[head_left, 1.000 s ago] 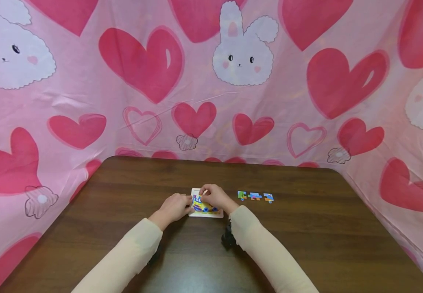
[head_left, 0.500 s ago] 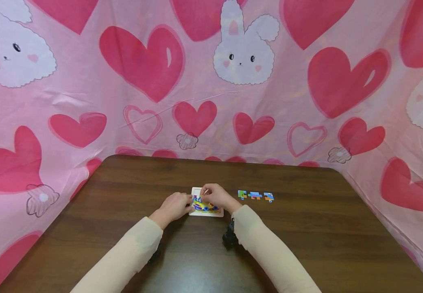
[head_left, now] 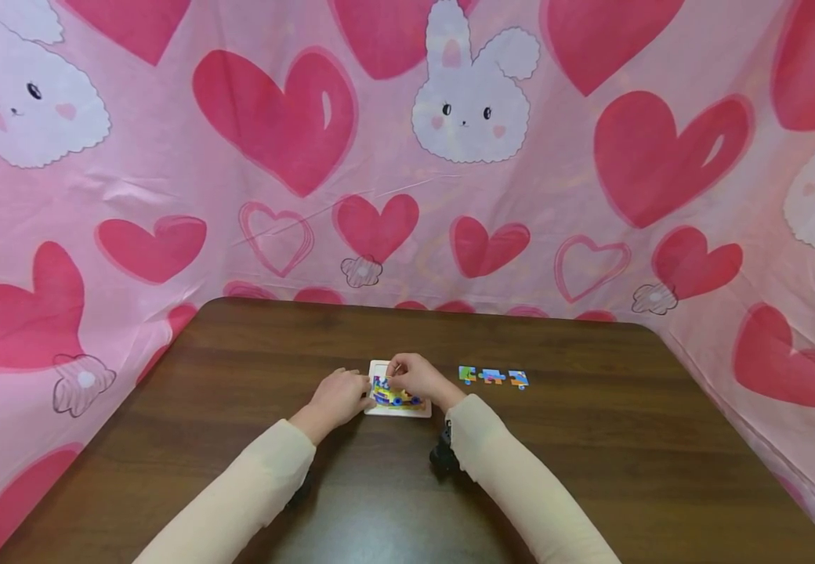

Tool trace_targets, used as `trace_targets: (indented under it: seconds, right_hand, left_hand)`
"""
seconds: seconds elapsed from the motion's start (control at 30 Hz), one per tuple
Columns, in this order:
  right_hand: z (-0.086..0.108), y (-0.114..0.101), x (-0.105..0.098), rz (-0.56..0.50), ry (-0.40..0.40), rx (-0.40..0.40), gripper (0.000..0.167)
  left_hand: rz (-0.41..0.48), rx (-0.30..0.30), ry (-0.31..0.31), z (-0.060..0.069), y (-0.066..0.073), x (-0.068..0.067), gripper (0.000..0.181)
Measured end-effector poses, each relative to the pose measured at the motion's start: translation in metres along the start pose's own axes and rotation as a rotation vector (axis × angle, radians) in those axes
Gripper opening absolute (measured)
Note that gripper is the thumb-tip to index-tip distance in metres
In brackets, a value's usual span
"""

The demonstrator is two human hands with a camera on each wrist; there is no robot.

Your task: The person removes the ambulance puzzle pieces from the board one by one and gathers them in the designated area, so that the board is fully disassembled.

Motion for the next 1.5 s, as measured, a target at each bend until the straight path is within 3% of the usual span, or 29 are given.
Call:
trace_targets:
  seconds: [0.13, 0.33, 0.5, 0.73, 1.0, 1.5]
  right_hand:
    - [0.000, 0.000, 0.002, 0.004, 0.000, 0.005, 0.006]
    - [0.000, -0.001, 0.004, -0.004, 0.007, -0.002, 0.006]
    - [0.000, -0.002, 0.003, 0.004, 0.018, -0.027, 0.007]
    - [0.000, -0.001, 0.001, 0.008, 0.018, -0.021, 0.008]
    - [0.001, -0.001, 0.003, -0.038, -0.019, -0.035, 0.009]
    - [0.002, -0.004, 0.005, 0.058, -0.043, -0.072, 0.013]
  left_hand:
    - [-0.026, 0.027, 0.028, 0.003, 0.001, -0.003, 0.015]
    - [-0.023, 0.139, 0.091, 0.010, 0.001, -0.007, 0.008]
    - [0.020, 0.229, 0.076, 0.015, 0.003, -0.006, 0.018]
    - [0.064, 0.191, 0.053, 0.017, 0.002, -0.007, 0.026]
    - [0.063, 0.198, 0.015, 0.016, 0.004, -0.007, 0.026]
    - [0.088, 0.182, -0.027, 0.016, 0.003, -0.007, 0.027]
Point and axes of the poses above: each hand's wrist, its own z-axis away from the middle knuckle, its own x-axis out of the palm, y = z × x, the point moved 6 cm from there along -z, towards the middle knuckle, and after that the axes turned 7 degrees about -z, right-handed, at the moved point
